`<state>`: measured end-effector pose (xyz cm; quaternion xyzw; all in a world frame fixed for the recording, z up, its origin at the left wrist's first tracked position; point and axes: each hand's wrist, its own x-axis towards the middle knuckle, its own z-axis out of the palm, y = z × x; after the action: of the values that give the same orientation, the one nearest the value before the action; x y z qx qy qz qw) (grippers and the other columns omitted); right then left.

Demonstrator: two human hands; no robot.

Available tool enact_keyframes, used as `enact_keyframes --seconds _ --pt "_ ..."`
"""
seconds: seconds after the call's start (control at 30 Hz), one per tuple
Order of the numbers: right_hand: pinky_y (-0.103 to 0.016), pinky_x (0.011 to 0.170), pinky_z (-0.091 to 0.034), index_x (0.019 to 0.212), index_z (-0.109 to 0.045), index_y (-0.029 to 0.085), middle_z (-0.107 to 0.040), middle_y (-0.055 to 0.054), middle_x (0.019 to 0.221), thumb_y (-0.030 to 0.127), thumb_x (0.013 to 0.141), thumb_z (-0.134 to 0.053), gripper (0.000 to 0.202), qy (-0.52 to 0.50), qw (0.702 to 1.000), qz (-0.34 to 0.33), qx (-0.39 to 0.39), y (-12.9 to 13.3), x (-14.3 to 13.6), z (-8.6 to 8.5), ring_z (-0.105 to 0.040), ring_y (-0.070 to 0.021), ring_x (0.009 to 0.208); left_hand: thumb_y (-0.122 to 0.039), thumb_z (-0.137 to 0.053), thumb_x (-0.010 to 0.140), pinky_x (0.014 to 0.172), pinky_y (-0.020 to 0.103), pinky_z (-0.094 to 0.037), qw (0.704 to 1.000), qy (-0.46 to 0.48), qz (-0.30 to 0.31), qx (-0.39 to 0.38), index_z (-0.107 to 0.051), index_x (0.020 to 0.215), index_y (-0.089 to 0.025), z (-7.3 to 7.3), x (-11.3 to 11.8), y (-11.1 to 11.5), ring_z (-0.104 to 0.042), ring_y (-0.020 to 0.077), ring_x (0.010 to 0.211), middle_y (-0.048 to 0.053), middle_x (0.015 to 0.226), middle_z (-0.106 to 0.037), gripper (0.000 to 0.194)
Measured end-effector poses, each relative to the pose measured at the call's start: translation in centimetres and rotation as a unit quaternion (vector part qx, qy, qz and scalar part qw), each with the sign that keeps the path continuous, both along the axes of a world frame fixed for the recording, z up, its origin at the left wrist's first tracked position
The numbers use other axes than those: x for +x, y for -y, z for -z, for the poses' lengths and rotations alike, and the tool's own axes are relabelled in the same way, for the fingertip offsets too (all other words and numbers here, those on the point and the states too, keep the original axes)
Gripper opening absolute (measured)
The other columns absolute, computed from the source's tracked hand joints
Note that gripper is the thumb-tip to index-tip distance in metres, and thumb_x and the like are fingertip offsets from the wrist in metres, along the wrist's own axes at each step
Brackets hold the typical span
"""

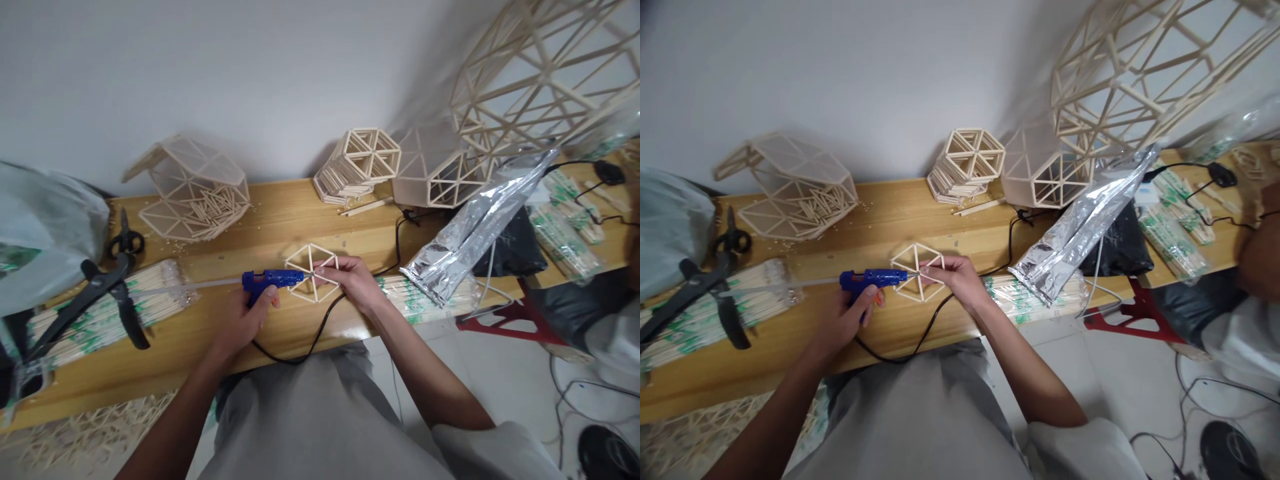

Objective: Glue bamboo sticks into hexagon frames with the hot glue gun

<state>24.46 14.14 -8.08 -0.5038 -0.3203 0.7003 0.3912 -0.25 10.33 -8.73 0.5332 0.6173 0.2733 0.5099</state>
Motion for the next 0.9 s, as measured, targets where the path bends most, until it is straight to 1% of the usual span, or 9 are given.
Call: enact_keyframes --seconds 0.13,0.4,0.47,0.6,0.77,0.9 --pt "-0.039 0.09 -0.06 0.082 -0.088 0.022 -0.081 -0.003 0.079 0.047 0.063 -0.099 0.033 0.0 1.0 -0.003 0.003 -0.04 0.03 -0.1 -0.074 -0.0208 0.078 -0.073 -0.056 0.089 0.044 0.027 -0.037 1.0 -0.005 -0.01 0.006 -0.057 0.058 -0.025 -0.38 0.18 0.01 -0.047 0.0137 0.042 -0.002 0.043 -0.048 0.057" --pt "-0.038 0.09 -0.06 0.083 -0.088 0.023 -0.082 -0.002 0.081 0.047 0.061 -0.099 0.034 -0.002 1.0 0.002 -0.007 0.01 -0.02 0.0 -0.074 -0.0199 0.075 -0.073 -0.055 0.089 0.044 0.028 -0.037 1.0 -0.002 -0.013 0.003 -0.062 0.064 -0.025 -0.52 0.26 -0.15 -0.047 0.0142 0.042 -0.002 0.043 -0.049 0.055" --pt "-0.038 0.09 -0.06 0.083 -0.088 0.023 -0.082 -0.003 0.08 0.048 0.061 -0.1 0.035 -0.005 1.0 0.006 -0.011 0.02 -0.04 -0.01 -0.075 -0.0203 0.075 -0.073 -0.055 0.089 0.044 0.028 -0.037 1.0 0.0 -0.012 0.002 -0.061 0.064 -0.025 -0.57 0.24 -0.15 -0.046 0.014 0.041 -0.003 0.042 -0.048 0.055" --pt "-0.04 0.091 -0.06 0.082 -0.088 0.023 -0.081 -0.003 0.08 0.048 0.061 -0.1 0.034 -0.003 1.0 0.005 -0.009 -0.01 -0.03 0.03 -0.075 -0.0212 0.076 -0.073 -0.056 0.088 0.044 0.027 -0.036 1.0 0.005 -0.015 -0.004 -0.058 0.061 -0.025 -0.34 0.2 -0.12 -0.045 0.0133 0.041 -0.003 0.042 -0.046 0.055" --pt "-0.04 0.091 -0.06 0.082 -0.088 0.023 -0.081 -0.003 0.079 0.048 0.061 -0.1 0.035 -0.002 1.0 0.002 -0.006 -0.04 -0.01 0.12 -0.075 -0.0207 0.075 -0.07 -0.057 0.089 0.046 0.027 -0.037 1.0 0.013 -0.021 -0.005 -0.06 0.062 -0.024 0.18 0.11 -0.04 -0.048 0.0135 0.044 -0.003 0.045 -0.049 0.054" --pt "-0.04 0.091 -0.06 0.082 -0.088 0.023 -0.081 -0.003 0.078 0.048 0.061 -0.1 0.034 -0.001 1.0 0.003 -0.005 0.01 -0.05 0.06 -0.075 -0.0208 0.076 -0.07 -0.056 0.091 0.046 0.027 -0.037 1.0 0.023 -0.016 -0.005 -0.064 0.066 -0.023 0.22 -0.07 0.04 -0.046 0.0137 0.043 -0.003 0.045 -0.048 0.053"
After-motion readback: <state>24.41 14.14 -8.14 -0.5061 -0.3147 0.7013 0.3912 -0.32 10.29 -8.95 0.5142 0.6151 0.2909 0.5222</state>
